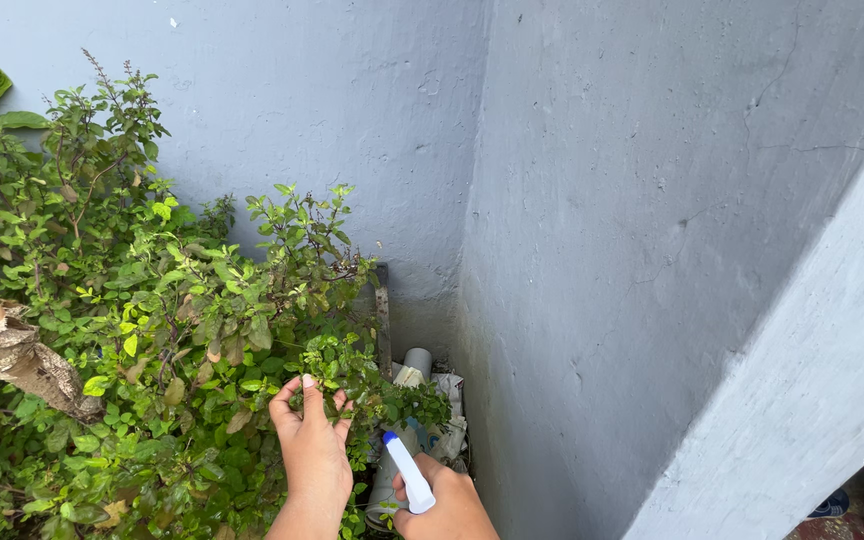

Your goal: The person holds a small spray bottle and applies liquid to the leaves of several plants by hand, moving between different parts of the foliage.

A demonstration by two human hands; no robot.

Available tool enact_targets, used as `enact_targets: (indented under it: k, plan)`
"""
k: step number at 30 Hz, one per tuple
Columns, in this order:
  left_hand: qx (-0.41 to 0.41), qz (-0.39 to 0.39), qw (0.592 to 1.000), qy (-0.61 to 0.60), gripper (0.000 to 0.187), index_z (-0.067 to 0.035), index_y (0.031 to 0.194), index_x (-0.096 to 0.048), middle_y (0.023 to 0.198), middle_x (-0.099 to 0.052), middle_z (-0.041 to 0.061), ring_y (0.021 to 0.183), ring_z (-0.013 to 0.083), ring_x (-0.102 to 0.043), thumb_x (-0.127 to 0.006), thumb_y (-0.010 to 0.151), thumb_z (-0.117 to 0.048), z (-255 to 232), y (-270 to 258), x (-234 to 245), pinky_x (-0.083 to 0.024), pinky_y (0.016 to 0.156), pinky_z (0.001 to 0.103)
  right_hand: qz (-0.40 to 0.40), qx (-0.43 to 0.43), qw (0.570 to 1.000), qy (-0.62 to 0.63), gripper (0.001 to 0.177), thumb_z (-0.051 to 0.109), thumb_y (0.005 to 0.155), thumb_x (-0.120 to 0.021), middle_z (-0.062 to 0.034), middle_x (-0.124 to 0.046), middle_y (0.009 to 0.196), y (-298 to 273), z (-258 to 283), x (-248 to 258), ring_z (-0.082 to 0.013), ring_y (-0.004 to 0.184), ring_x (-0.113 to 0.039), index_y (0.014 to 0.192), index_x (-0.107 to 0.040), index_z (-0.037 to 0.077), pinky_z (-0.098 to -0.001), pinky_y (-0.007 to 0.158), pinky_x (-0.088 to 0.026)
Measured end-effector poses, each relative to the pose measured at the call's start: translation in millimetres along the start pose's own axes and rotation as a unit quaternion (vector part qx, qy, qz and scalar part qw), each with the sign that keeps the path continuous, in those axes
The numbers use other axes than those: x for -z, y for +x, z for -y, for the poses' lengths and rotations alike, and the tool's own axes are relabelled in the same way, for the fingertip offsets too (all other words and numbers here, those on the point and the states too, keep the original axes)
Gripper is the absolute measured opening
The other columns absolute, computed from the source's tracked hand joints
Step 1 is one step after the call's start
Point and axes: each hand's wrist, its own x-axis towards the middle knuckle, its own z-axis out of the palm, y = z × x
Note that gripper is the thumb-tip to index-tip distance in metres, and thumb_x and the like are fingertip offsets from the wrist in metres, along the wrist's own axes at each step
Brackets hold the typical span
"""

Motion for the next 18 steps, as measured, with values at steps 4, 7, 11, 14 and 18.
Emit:
enact_targets:
  k: [4, 7, 11, 14, 18]
  plan:
    - [-0.034, 0.003, 0.999, -0.011, 0.032, -0.015, 0.129, -0.045, 0.111, -0.054, 0.01, 0.091, 0.0187, -0.057, -0.06, 0.101, -0.024, 5.5, 1.5, 2.2, -0.052, 0.082, 0.036, 0.013, 0.003, 1.0, 0.009, 0.026, 0.013, 0.068, -0.07, -0.0052, -0.077, 0.082, 4.3, -8.7, -1.4, -0.0154, 0.083, -0.078, 0.094, -0.071, 0.01, -0.0274, 0.087, -0.059]
    - [-0.068, -0.004, 0.998, 0.014, 0.032, -0.012, 0.128, -0.046, 0.115, -0.052, 0.009, 0.094, 0.0162, -0.058, -0.06, 0.101, -0.022, 6.5, 0.4, 7.0, -0.053, 0.085, 0.036, 0.024, 0.001, 1.0, 0.002, 0.028, 0.013, 0.067, -0.069, -0.0072, -0.078, 0.086, 5.9, -12.5, -0.7, -0.017, 0.086, -0.078, 0.095, -0.071, 0.009, -0.0281, 0.089, -0.058]
    - [-0.108, -0.017, 0.993, 0.052, 0.032, -0.008, 0.127, -0.045, 0.122, -0.051, 0.006, 0.104, 0.0175, -0.064, -0.058, 0.1, -0.02, 4.8, -1.7, 14.8, -0.055, 0.094, 0.037, 0.039, 0.027, 0.999, 0.006, 0.031, 0.013, 0.067, -0.069, -0.0064, -0.077, 0.091, 10.1, -13.9, -0.5, -0.017, 0.09, -0.077, 0.097, -0.069, 0.01, -0.0286, 0.091, -0.055]
    - [-0.103, -0.032, 0.993, 0.058, 0.031, -0.007, 0.127, -0.045, 0.122, -0.053, 0.007, 0.107, 0.0234, -0.067, -0.057, 0.101, -0.018, 7.9, 0.9, 24.8, -0.054, 0.094, 0.036, 0.04, 0.022, 0.999, 0.003, 0.032, 0.014, 0.068, -0.069, -0.0067, -0.078, 0.093, 13.7, -18.1, -4.2, -0.0172, 0.093, -0.078, 0.1, -0.07, 0.01, -0.0285, 0.093, -0.055]
    - [-0.093, -0.058, 0.991, 0.073, 0.031, -0.005, 0.127, -0.047, 0.117, -0.054, 0.009, 0.103, 0.0231, -0.069, -0.058, 0.1, -0.016, 27.7, 14.4, 51.2, -0.056, 0.09, 0.036, 0.06, 0.005, 0.998, 0.009, 0.046, 0.013, 0.067, -0.07, -0.0093, -0.077, 0.1, 23.2, -31.0, -1.5, -0.0201, 0.097, -0.076, 0.113, -0.068, 0.014, -0.0289, 0.095, -0.052]
